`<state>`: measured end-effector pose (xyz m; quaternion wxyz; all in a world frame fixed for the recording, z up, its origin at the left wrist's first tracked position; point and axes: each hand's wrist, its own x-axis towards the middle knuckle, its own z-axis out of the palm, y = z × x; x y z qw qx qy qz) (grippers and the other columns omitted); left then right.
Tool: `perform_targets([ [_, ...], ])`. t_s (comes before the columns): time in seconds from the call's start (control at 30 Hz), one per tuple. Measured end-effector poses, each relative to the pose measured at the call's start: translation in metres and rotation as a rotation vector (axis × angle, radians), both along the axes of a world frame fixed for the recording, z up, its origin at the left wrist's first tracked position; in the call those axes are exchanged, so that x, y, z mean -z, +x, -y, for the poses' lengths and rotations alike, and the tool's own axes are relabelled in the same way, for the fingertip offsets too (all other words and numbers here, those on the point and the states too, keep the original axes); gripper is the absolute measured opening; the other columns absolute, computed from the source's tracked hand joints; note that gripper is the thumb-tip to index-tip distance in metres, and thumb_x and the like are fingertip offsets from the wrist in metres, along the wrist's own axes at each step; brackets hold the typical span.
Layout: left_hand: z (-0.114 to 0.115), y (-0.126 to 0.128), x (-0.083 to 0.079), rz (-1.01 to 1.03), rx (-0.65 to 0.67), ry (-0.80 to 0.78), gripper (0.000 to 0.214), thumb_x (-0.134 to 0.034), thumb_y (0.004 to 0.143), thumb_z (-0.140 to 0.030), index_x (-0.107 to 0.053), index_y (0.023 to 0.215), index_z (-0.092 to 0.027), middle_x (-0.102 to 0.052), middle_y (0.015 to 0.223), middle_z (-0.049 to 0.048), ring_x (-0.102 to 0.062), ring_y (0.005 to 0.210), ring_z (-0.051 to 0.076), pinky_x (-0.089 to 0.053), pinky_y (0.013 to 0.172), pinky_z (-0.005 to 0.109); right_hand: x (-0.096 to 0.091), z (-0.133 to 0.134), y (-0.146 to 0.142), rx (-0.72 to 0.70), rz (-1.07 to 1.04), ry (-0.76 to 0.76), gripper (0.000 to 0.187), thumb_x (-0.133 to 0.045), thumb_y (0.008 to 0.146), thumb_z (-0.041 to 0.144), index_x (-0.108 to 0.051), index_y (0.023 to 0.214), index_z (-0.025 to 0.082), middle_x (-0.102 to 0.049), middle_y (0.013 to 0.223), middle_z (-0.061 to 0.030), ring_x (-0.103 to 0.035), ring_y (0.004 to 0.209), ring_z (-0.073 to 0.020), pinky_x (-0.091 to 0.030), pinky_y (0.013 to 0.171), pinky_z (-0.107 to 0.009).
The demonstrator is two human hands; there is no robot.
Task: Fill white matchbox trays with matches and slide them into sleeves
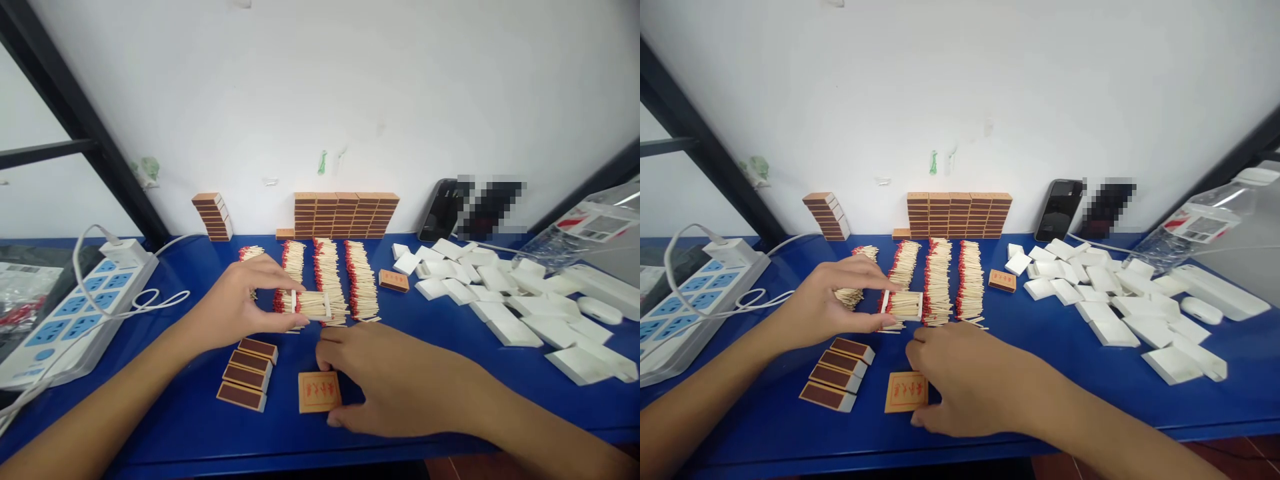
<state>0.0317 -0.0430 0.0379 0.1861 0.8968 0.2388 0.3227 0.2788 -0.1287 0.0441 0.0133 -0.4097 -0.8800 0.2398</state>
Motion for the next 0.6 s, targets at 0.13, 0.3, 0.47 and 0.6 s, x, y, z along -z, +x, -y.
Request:
perform_targets([
  [0.13, 0.006, 0.005, 0.002, -0.116, 0.091, -0.106, 0.03, -0.091, 0.079, -0.04, -0.084, 0.102, -0.023, -0.075, 0.084, 0.0026, -0.064, 0.082, 0.019, -0.05, 0.078, 0.036, -0.019, -0.015, 0.045, 0.063, -0.019, -0.113, 0.032, -0.088, 0.069, 0.04, -0.073, 0.093, 0.025, -0.069, 0.083, 0.0016, -0.062, 0.07, -0.0177, -0.042, 0.057, -0.028],
  [0.3, 0.019, 0.014, 0.012, -0.329, 0.155, -0.136, 0.031, -0.092, 0.077, -0.043, -0.084, 0.099, -0.023, -0.072, 0.081, 0.0021, -0.062, 0.083, 0.021, -0.048, 0.077, 0.035, -0.038, -0.035, 0.077, 0.207, -0.15, -0.016, 0.036, -0.081, 0.081, 0.052, -0.074, 0.106, 0.027, -0.07, 0.081, 0.0014, -0.063, 0.069, -0.0174, -0.046, 0.059, -0.029],
  [0.47, 0.023, 0.017, 0.014, -0.253, 0.048, -0.046, 0.04, -0.091, 0.074, -0.055, -0.078, 0.093, -0.021, -0.068, 0.08, 0.0008, -0.061, 0.079, 0.019, -0.047, 0.073, 0.033, -0.021, -0.039, 0.05, 0.194, -0.272, 0.208, 0.032, -0.079, 0.086, 0.046, -0.074, 0.108, 0.024, -0.074, 0.094, -0.0008, -0.063, 0.076, -0.0162, -0.047, 0.066, -0.029],
  [0.6, 0.021, 0.016, 0.01, -0.082, -0.183, 0.049, 0.051, -0.09, 0.074, -0.056, -0.07, 0.102, -0.019, -0.07, 0.086, 0.0016, -0.063, 0.077, 0.018, -0.049, 0.071, 0.033, -0.012, -0.039, 0.037, 0.205, -0.387, 0.234, 0.037, -0.082, 0.084, 0.05, -0.075, 0.111, 0.025, -0.076, 0.102, -0.0029, -0.064, 0.076, -0.0163, -0.048, 0.065, -0.03],
])
